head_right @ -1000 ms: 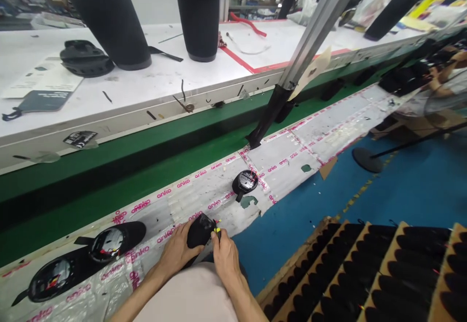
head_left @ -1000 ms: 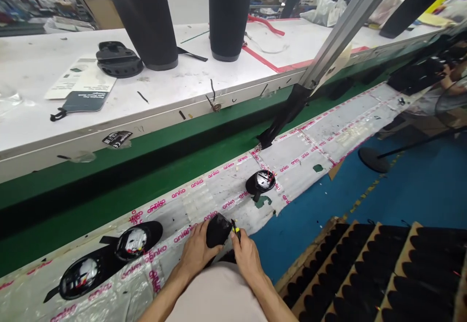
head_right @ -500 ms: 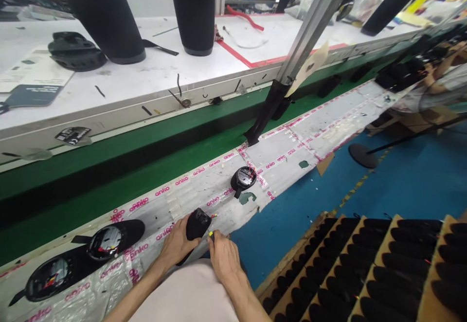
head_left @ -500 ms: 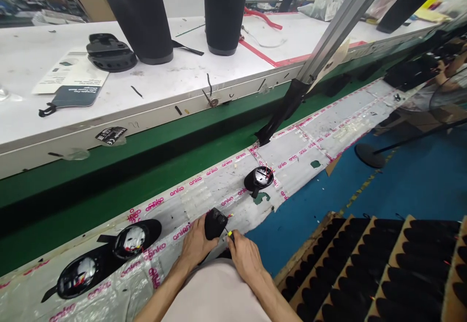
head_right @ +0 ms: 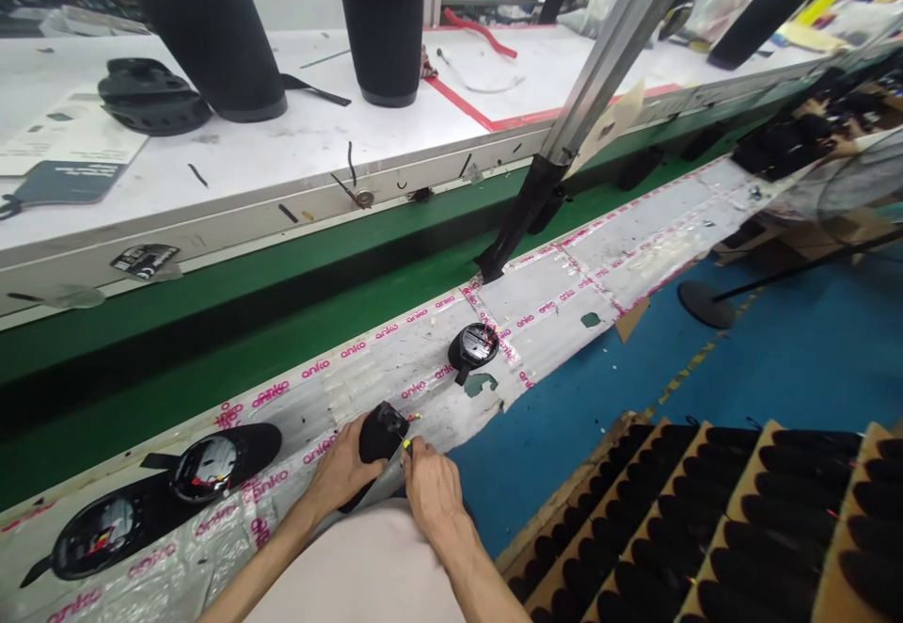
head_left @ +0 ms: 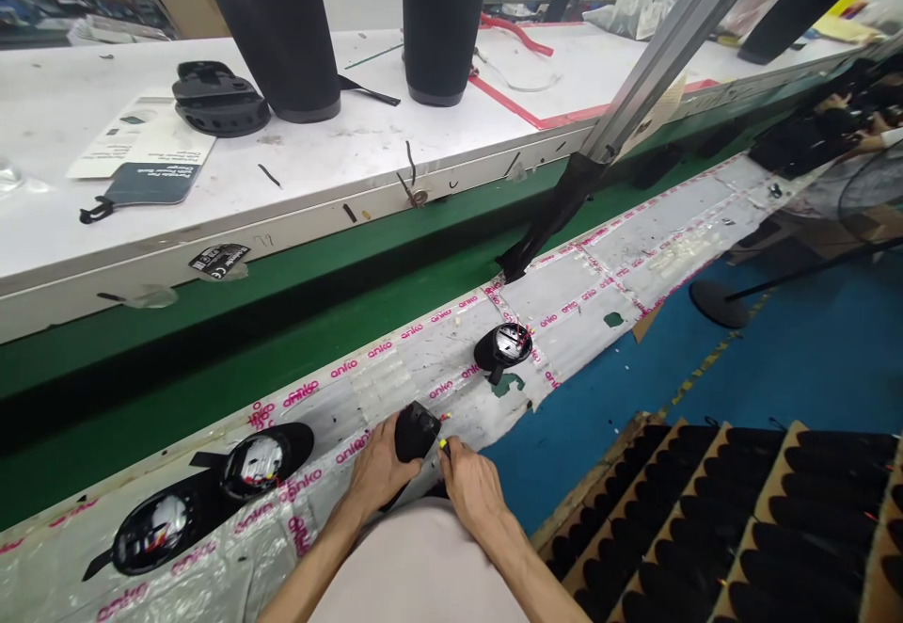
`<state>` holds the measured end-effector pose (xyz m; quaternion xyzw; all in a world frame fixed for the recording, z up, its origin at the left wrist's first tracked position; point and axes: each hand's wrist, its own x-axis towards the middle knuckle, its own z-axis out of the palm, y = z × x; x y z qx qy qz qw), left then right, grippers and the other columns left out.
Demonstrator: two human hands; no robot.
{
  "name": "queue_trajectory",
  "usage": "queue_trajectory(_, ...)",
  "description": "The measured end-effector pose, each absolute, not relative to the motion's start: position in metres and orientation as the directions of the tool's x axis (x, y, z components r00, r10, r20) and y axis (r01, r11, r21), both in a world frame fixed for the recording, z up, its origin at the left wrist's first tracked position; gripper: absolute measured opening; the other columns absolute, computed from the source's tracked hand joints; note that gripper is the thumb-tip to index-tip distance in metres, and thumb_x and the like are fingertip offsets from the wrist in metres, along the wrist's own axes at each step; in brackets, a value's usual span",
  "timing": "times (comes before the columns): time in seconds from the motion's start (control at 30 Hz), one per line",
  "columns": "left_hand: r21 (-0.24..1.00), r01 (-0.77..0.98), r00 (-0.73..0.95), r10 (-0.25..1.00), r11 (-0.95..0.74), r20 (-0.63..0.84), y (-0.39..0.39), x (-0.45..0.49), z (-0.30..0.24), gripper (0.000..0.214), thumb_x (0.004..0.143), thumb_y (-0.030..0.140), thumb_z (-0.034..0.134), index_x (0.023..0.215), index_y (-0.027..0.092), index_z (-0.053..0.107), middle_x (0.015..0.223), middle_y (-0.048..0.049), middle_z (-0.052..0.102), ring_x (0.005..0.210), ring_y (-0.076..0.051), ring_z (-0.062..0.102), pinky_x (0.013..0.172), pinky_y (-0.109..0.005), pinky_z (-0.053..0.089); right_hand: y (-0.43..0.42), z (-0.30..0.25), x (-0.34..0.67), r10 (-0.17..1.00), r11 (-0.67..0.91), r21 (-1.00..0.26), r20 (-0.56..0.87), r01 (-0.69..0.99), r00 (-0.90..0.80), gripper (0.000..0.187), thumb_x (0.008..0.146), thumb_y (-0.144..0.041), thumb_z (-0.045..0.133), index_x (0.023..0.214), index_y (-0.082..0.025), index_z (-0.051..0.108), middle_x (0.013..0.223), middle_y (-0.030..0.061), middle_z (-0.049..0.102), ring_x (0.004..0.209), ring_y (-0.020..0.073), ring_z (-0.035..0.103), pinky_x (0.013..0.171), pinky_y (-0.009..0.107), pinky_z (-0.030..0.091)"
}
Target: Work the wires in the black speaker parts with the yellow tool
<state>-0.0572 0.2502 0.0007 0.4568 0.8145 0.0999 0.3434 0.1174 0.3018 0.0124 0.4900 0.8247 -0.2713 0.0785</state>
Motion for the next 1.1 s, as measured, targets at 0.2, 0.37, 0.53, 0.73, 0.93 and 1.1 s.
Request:
queue_trajectory(0.2, 0.499, 0.658, -0.347, 0.815, 0.565, -0.464, 0.25, -0.058, 0.001, 0.084, 0.07, 0.032, 0.067, 0.147, 0.013, 0.039, 0.144, -0.016, 0.054, 0.133, -0.03, 0.051, 0.11, -0.041, 0.042, 0.303, 0.01, 0.116, 0.751, 0.408, -0.388, -0.373, 0.827, -0.545, 0.021, 0.105, -0.027, 0.039, 0.104, -0.021, 0.059, 0.089, 0.0048, 0.075, 0.079, 0.0221, 0.074, 0.062, 0.029, 0.041)
queue_trajectory(0.37, 0.496, 0.652, -0.353, 0.808, 0.574, -0.471, 0.252, -0.056, 0.004, 0.084, 0.069, 0.034, 0.068, 0.146, 0.016, 0.04, 0.143, -0.0151, 0.056, 0.132, -0.03, 0.053, 0.108, -0.04, 0.043, 0.303, 0.011, 0.115, 0.729, 0.431, -0.376, -0.39, 0.82, -0.562, 0.022, 0.105, -0.027, 0.04, 0.106, -0.019, 0.06, 0.089, 0.0058, 0.074, 0.078, 0.0238, 0.074, 0.062, 0.03, 0.042)
queue_trajectory(0.53, 0.496, 0.655, -0.354, 0.811, 0.57, -0.465, 0.251, -0.055, 0.006, 0.082, 0.069, 0.034, 0.067, 0.145, 0.016, 0.041, 0.142, -0.015, 0.056, 0.13, -0.031, 0.054, 0.106, -0.04, 0.045, 0.306, 0.016, 0.113, 0.711, 0.438, -0.372, -0.413, 0.818, -0.569, 0.022, 0.105, -0.026, 0.04, 0.107, -0.019, 0.06, 0.092, 0.0063, 0.074, 0.081, 0.0229, 0.074, 0.065, 0.03, 0.044)
queue_trajectory(0.73, 0.474, 0.67, -0.358, 0.808, 0.572, -0.469, 0.251, -0.053, 0.006, 0.085, 0.07, 0.036, 0.067, 0.147, 0.015, 0.039, 0.143, -0.0161, 0.055, 0.131, -0.032, 0.053, 0.106, -0.042, 0.044, 0.315, 0.027, 0.107, 0.657, 0.472, -0.315, -0.498, 0.823, -0.567, 0.025, 0.105, -0.024, 0.039, 0.113, -0.017, 0.061, 0.094, 0.0094, 0.075, 0.086, 0.0246, 0.075, 0.068, 0.03, 0.049)
queue_trajectory(0.93, 0.469, 0.682, -0.367, 0.817, 0.561, -0.444, 0.251, -0.05, 0.003, 0.085, 0.068, 0.031, 0.067, 0.146, 0.016, 0.038, 0.138, -0.0146, 0.058, 0.127, -0.031, 0.055, 0.105, -0.04, 0.044, 0.327, 0.034, 0.097, 0.601, 0.528, -0.29, -0.537, 0.798, -0.592, 0.03, 0.101, -0.014, 0.04, 0.121, -0.011, 0.061, 0.095, 0.0168, 0.076, 0.092, 0.0286, 0.075, 0.073, 0.033, 0.052)
queue_trajectory(1.1, 0.486, 0.657, -0.375, 0.809, 0.577, -0.453, 0.249, -0.053, 0.001, 0.082, 0.066, 0.029, 0.067, 0.143, 0.016, 0.042, 0.135, -0.0153, 0.06, 0.123, -0.032, 0.058, 0.1, -0.04, 0.047, 0.33, 0.031, 0.086, 0.601, 0.549, -0.283, -0.52, 0.787, -0.607, 0.027, 0.098, -0.011, 0.044, 0.117, -0.007, 0.063, 0.093, 0.0186, 0.076, 0.088, 0.0312, 0.075, 0.07, 0.035, 0.054)
